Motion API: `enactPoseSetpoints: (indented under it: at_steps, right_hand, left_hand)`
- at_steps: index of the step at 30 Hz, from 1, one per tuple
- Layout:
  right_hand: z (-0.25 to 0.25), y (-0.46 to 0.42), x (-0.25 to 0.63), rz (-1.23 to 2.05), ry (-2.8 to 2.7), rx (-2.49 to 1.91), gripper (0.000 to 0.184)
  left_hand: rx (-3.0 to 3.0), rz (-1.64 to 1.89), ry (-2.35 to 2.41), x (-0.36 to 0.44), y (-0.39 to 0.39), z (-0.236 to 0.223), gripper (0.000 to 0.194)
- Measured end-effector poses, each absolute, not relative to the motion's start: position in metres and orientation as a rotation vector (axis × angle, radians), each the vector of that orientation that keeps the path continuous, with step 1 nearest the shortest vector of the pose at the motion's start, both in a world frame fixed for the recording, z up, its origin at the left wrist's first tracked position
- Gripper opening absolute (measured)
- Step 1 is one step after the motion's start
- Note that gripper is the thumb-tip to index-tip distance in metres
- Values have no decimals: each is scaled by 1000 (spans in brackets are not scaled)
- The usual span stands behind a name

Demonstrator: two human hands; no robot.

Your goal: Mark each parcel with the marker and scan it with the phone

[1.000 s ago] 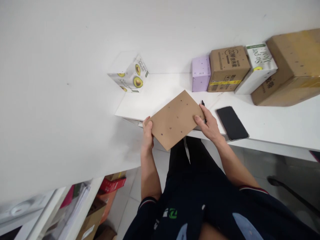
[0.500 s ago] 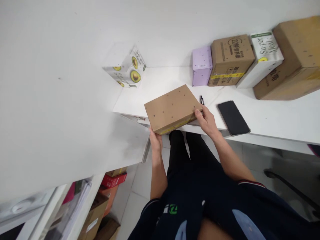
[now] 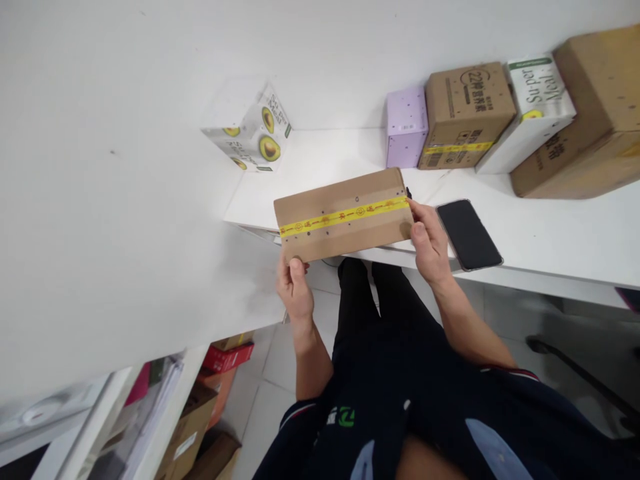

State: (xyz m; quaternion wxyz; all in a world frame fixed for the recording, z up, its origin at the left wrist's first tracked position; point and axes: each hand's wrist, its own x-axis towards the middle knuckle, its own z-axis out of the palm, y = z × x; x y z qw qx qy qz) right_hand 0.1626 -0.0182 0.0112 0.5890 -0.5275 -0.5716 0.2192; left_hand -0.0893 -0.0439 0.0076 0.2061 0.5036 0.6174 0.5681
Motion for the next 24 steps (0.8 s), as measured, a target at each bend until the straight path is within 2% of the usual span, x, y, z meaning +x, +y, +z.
enactPoseSetpoints:
  at_steps: [5,12,17,24]
  right_hand:
    - [1,-12,158,502,-1334,-1365,59]
    - [-8,-11,151,470,-1326,-1362,59]
    - [2,-15,155,401,-1499,-1363,52]
    - [16,-12,164,453,-1609,-1445,48]
  left_hand:
    - [1512,1542,1873,-88,-28,1,50]
    - [1602,1561,1717,-86,-20,2,55]
    - [1853,1336,1737,-93,-20,15,43]
    - [1857,1308,1795,-94,-13,23,37]
